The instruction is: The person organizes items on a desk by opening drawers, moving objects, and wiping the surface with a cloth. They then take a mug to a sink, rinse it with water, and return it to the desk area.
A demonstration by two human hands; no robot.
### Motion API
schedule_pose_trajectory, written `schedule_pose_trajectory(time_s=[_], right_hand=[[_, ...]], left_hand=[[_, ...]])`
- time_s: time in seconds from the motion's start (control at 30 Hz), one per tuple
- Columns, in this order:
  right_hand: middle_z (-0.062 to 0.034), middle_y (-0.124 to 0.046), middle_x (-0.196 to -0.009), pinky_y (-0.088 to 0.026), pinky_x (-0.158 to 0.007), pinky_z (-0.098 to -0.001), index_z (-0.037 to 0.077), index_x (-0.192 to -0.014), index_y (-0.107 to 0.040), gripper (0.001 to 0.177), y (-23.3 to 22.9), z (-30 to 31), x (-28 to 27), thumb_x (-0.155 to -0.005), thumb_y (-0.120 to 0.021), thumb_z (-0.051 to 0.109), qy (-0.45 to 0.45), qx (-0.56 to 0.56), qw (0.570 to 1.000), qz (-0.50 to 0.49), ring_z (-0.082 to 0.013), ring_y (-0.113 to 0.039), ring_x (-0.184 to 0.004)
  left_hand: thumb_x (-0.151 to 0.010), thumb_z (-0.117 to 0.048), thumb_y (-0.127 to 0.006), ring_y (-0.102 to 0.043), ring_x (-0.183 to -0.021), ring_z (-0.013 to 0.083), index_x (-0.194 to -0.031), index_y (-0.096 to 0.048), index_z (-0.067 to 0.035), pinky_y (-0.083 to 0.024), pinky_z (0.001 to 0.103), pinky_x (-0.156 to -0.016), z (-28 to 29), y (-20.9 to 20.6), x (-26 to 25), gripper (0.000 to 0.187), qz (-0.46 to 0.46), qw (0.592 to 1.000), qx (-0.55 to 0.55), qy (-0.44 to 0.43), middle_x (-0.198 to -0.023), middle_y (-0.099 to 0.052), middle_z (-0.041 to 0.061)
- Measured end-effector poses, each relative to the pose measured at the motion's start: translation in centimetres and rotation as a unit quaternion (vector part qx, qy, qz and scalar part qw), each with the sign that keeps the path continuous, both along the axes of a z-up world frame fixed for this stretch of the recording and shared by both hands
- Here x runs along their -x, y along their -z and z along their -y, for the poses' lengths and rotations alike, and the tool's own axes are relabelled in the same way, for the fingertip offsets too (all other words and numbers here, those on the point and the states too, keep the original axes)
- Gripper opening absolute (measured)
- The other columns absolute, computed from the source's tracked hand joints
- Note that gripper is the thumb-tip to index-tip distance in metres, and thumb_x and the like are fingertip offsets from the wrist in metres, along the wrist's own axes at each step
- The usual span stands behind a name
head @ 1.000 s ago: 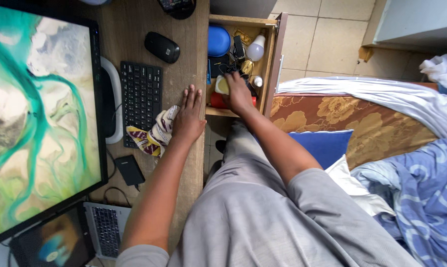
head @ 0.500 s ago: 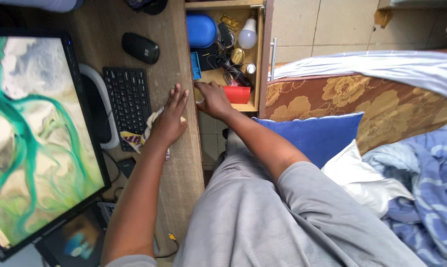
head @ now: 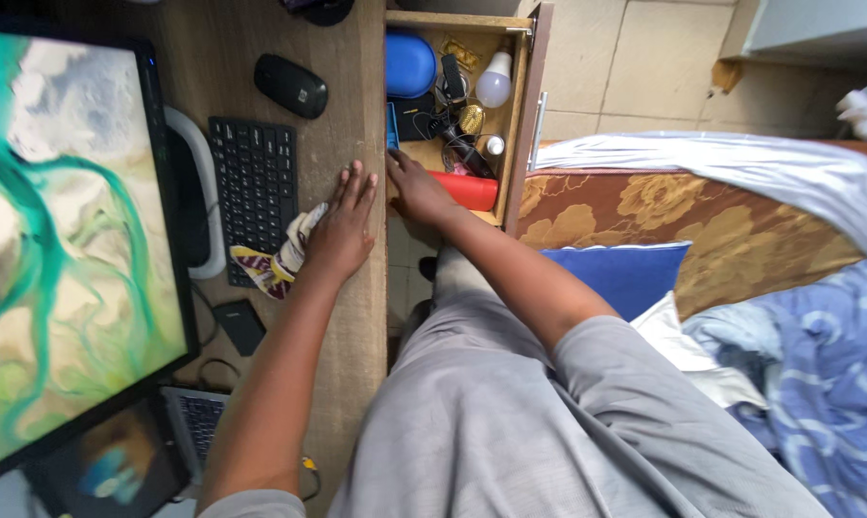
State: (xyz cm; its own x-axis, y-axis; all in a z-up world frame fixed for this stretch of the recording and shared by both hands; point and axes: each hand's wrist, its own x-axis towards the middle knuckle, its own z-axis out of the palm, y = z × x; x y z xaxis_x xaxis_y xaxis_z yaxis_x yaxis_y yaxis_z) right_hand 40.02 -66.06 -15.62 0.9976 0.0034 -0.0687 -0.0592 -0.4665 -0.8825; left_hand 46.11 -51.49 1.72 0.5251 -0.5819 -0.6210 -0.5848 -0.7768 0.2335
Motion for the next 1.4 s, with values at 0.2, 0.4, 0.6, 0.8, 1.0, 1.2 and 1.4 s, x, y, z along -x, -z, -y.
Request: schedule_pose_trajectory(time_s=[0.2,0.4,0.6,0.8,1.0,1.2,1.4], right_hand=[[-0.0209,-0.052,-0.146,-0.042,-0.116,-0.0488,0.002,-0.141,-0.052,0.057,-4.1,3.5,5.9,-0.089,-0.073,0.016,0.08,0.107,0.99,-0.046,-0.0417,-0.05,-0.135],[-0.0273,-0.052,-0.141,-0.039,-0.107,-0.0527,-0.006,-0.139,-0.052,0.064,-2.3,4.9,7.8,-0.087,-0.074,0.025,0.043,0.219,0.972,-0.077,-0.0447,-0.049,-0.128],[-0.0175,-0.06,-0.134,-0.052,-0.108,-0.047,0.012,-0.134,-0.061,0.032,-3.0,7.4,3.8,-0.104,-0.063,0.025,0.045,0.255,0.953,-0.156,-0.0378,-0.062,-0.123],[-0.023,-0.048,-0.145,-0.054,-0.076,-0.054,0.002,-0.146,-0.047,0.058,-2.5,9.6,-2.7,-0.091,-0.062,0.012,-0.05,0.276,0.955,-0.096,-0.0462,-0.065,-0.092],[-0.0127,-0.073,-0.109,-0.06,-0.077,-0.044,0.008,-0.114,-0.07,0.016,0.1,13.6,-2.3,-0.099,-0.067,0.012,0.059,0.173,0.98,-0.079,-0.0327,-0.074,-0.094],[-0.0058,-0.069,-0.094,-0.057,-0.069,-0.0314,0.007,-0.106,-0.063,0.008,-8.2,18.2,1.4,-0.103,-0.07,0.008,0.216,-0.346,0.903,-0.131,-0.0171,-0.066,-0.076],[-0.0074,-0.07,-0.101,-0.054,-0.077,-0.0333,0.008,-0.105,-0.063,0.005,-14.6,9.7,5.2,-0.103,-0.067,0.011,0.21,-0.393,0.888,-0.116,-0.0182,-0.067,-0.087]], left_hand=[[-0.087,-0.001,-0.063,-0.012,-0.159,0.0277,-0.165,-0.022,-0.014,-0.025,0.037,-0.124,-1.1,1.5,0.7,0.089,0.051,0.998,0.044,-0.004,-0.173,-0.009,0.009],[-0.089,0.001,-0.051,-0.013,-0.157,0.0259,-0.164,-0.023,-0.016,-0.018,0.039,-0.125,-1.4,3.4,1.1,0.081,0.108,0.993,0.038,0.01,-0.172,-0.01,0.006],[-0.093,-0.003,-0.05,-0.015,-0.158,0.0276,-0.163,-0.029,-0.015,-0.021,0.042,-0.124,-1.9,4.0,1.1,0.074,0.096,0.989,0.109,-0.023,-0.172,-0.013,0.008],[-0.097,-0.006,-0.048,-0.019,-0.158,0.0268,-0.162,-0.035,-0.016,-0.026,0.043,-0.123,-2.3,5.7,1.5,0.067,0.1,0.987,0.121,-0.041,-0.173,-0.016,0.006],[-0.1,-0.009,-0.044,-0.021,-0.156,0.0281,-0.159,-0.038,-0.014,-0.027,0.046,-0.119,-2.3,7.1,1.8,0.06,0.065,0.979,0.172,-0.09,-0.171,-0.019,0.006],[-0.082,-0.032,-0.081,-0.02,-0.155,0.035,-0.149,-0.042,-0.009,-0.026,0.05,-0.124,-2.7,5.7,1.8,0.08,0.019,0.983,0.163,-0.083,-0.167,-0.021,0.014],[-0.075,-0.039,-0.087,-0.038,-0.146,0.0318,-0.16,-0.008,-0.01,-0.044,0.045,-0.109,-2.0,2.7,6.1,0.12,-0.36,0.719,0.493,-0.331,-0.165,-0.024,0.019]])
